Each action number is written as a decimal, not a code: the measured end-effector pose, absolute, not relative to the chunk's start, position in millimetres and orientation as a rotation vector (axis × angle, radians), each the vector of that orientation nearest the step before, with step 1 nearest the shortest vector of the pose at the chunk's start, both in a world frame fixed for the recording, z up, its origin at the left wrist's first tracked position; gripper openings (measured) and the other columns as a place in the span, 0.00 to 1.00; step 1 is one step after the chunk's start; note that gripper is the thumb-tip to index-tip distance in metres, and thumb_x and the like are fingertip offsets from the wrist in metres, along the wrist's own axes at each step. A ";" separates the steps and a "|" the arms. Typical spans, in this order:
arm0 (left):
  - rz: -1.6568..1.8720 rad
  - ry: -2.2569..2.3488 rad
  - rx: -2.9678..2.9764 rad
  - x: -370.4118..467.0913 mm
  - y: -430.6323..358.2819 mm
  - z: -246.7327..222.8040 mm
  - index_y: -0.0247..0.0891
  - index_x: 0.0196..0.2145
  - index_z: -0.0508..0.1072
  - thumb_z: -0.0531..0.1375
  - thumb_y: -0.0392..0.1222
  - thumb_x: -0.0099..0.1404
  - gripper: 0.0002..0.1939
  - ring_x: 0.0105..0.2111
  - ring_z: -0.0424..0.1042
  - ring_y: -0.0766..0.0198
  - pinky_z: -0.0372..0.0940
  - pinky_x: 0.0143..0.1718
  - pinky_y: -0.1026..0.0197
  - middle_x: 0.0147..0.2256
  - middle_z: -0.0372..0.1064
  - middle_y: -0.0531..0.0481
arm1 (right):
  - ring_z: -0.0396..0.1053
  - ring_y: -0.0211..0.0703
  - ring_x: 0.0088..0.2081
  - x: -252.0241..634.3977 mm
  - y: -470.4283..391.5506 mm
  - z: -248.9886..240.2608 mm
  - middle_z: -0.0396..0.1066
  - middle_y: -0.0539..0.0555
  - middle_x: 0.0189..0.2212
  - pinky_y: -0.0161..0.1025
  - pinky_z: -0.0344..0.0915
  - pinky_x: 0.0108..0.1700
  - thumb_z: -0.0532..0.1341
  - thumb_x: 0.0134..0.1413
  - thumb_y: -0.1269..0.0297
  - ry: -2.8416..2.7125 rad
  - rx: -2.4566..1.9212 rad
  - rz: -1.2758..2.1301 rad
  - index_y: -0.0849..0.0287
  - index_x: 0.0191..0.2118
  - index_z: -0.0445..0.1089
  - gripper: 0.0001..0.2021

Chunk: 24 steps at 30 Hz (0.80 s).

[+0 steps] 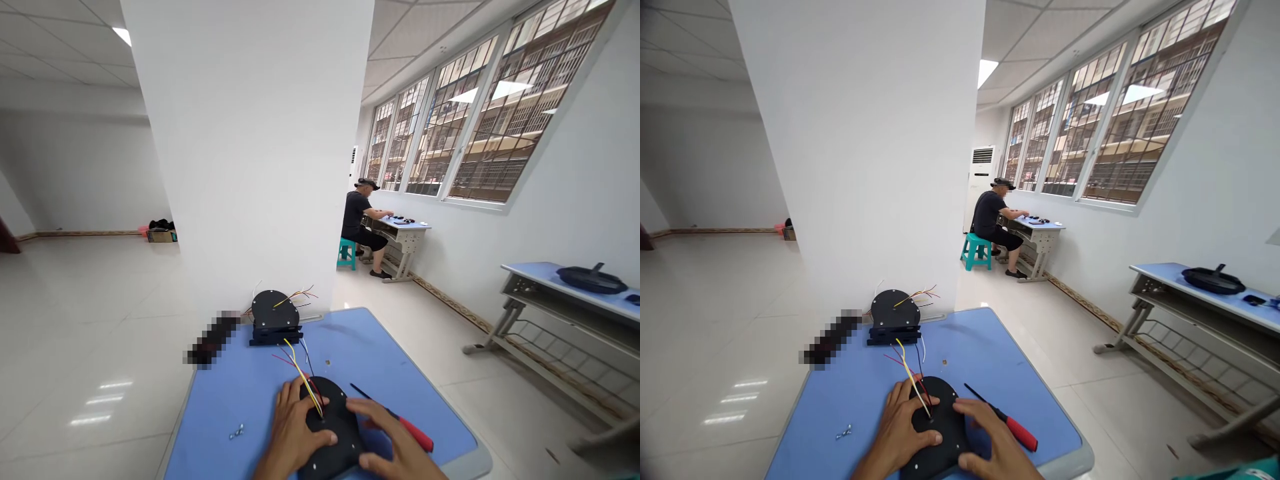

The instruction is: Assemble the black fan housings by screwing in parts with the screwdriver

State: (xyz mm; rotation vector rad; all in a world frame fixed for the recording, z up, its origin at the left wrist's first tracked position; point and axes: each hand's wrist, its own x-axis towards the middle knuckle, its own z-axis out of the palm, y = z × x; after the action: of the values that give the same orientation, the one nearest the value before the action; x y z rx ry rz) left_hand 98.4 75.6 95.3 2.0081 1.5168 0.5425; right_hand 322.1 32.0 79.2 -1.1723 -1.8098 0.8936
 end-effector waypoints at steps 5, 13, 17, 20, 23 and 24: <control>0.489 1.488 2.012 97.1 77.9 97.9 0.48 0.53 0.73 0.71 0.43 0.43 0.37 0.61 0.56 0.51 0.50 0.62 0.53 0.63 0.57 0.47 | 0.64 0.58 0.59 317.7 17.6 49.0 0.66 0.63 0.59 0.49 0.66 0.55 0.69 0.47 0.58 -1.781 -1.217 0.782 0.50 0.54 0.70 0.26; 0.445 1.507 2.046 95.7 79.1 92.6 0.48 0.54 0.71 0.72 0.45 0.42 0.39 0.61 0.56 0.50 0.50 0.63 0.50 0.64 0.56 0.47 | 0.70 0.55 0.54 314.3 13.2 41.4 0.70 0.63 0.54 0.46 0.68 0.54 0.66 0.50 0.65 -1.715 -1.213 0.790 0.55 0.27 0.66 0.08; 0.481 1.564 2.039 99.2 76.6 91.0 0.46 0.54 0.72 0.72 0.46 0.42 0.38 0.61 0.56 0.48 0.49 0.63 0.49 0.63 0.58 0.45 | 0.73 0.55 0.51 315.5 12.0 41.7 0.72 0.64 0.52 0.47 0.70 0.51 0.65 0.52 0.61 -1.642 -1.259 0.854 0.54 0.30 0.65 0.08; 0.486 1.573 2.028 100.4 74.7 90.4 0.44 0.54 0.72 0.71 0.45 0.43 0.38 0.62 0.55 0.48 0.48 0.63 0.49 0.63 0.58 0.43 | 0.73 0.56 0.50 314.3 11.8 46.0 0.73 0.64 0.51 0.46 0.70 0.50 0.64 0.52 0.60 -1.621 -1.258 0.897 0.54 0.31 0.64 0.09; 0.488 1.558 2.022 100.2 74.1 90.5 0.43 0.55 0.71 0.71 0.44 0.43 0.38 0.63 0.54 0.48 0.48 0.64 0.49 0.63 0.57 0.43 | 0.72 0.55 0.51 313.2 11.4 49.6 0.73 0.64 0.50 0.46 0.69 0.50 0.64 0.53 0.60 -1.622 -1.235 0.917 0.54 0.30 0.63 0.09; 0.488 1.557 2.020 100.2 74.1 90.5 0.43 0.55 0.71 0.71 0.44 0.43 0.38 0.63 0.54 0.48 0.48 0.64 0.49 0.63 0.57 0.43 | 0.72 0.55 0.51 313.0 11.3 50.2 0.73 0.64 0.50 0.45 0.69 0.51 0.64 0.53 0.60 -1.620 -1.238 0.924 0.54 0.30 0.63 0.09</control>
State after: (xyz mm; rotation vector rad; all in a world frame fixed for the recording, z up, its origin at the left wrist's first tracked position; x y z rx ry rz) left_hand 100.2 74.1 90.5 2.0204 1.5566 0.4883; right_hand 313.0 11.3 50.2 -1.2378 -1.6195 0.9242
